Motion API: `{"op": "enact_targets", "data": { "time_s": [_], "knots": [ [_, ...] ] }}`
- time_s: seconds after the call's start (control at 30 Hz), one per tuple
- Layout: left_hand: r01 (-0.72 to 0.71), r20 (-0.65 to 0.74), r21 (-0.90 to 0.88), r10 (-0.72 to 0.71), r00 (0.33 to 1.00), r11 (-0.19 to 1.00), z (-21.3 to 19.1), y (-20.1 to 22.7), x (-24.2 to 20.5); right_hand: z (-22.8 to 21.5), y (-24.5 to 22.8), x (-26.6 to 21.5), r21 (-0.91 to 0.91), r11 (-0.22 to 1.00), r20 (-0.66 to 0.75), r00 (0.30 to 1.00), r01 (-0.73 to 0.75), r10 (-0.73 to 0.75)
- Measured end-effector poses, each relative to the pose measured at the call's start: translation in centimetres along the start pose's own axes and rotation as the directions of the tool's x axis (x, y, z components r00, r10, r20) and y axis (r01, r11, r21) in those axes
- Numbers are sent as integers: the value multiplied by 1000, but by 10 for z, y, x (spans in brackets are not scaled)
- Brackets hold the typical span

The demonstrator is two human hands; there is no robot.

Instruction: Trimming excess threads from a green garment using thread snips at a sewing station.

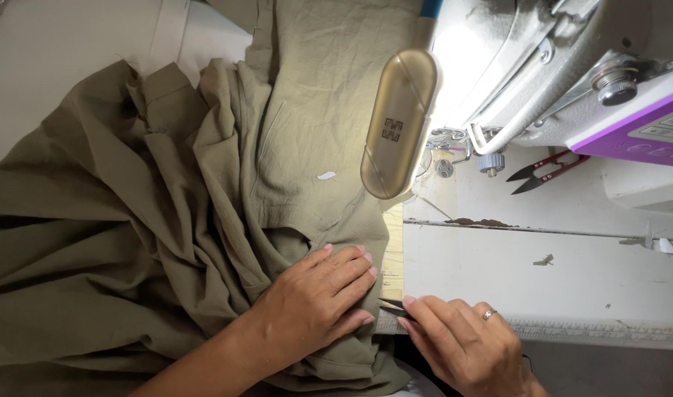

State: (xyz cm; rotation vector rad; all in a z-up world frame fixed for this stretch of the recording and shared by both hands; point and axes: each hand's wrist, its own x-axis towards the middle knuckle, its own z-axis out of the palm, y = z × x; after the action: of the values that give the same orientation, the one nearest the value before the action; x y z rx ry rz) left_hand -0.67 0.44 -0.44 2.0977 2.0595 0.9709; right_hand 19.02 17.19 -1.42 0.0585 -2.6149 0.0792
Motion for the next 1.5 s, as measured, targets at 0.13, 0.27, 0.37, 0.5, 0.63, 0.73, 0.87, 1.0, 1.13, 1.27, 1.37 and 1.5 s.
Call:
{"op": "enact_targets", "data": {
  "time_s": [0.13,0.27,0.37,0.5,0.63,0.73,0.87,1.0,1.13,1.27,1.37,1.5],
  "knots": [
    [2,-3,-3,-2,1000,1000,-1,0,0,-8,7,5,-82,985,31,988,154,-152],
    [7,5,-12,-7,1000,1000,-1,0,-1,-14,11,9,-128,956,85,963,266,-256],
    [6,-1,-13,-6,1000,1000,-1,0,-1,-19,13,18,-156,929,90,942,335,-324],
    [13,-8,-15,-13,1000,1000,0,0,-1,-20,13,21,-151,917,96,929,369,-358],
    [10,1,-26,-10,1000,1000,-1,0,-1,-21,14,24,-159,909,104,922,384,-372],
    [8,4,-18,-8,1000,1000,-1,0,-1,-21,15,25,-143,905,108,916,400,-387],
    [8,7,-20,-8,1000,1000,-1,0,-1,-20,15,24,-155,902,105,914,403,-391],
    [9,10,-33,-8,1000,999,-3,1,0,-20,16,24,-150,898,112,910,413,-400],
    [-3,1,-22,3,1000,1000,0,0,-1,-13,18,16,-146,920,76,931,364,-356],
    [15,23,-21,-14,1000,1000,0,0,-3,8,35,-17,-84,992,-22,995,99,-102],
    [28,12,-87,-27,1000,996,-13,6,8,8,53,-21,-158,980,-5,993,-118,119],
    [-38,-117,18,39,992,999,-25,-1,42,-2,57,2,-91,959,63,959,-270,276]
  ]
}}
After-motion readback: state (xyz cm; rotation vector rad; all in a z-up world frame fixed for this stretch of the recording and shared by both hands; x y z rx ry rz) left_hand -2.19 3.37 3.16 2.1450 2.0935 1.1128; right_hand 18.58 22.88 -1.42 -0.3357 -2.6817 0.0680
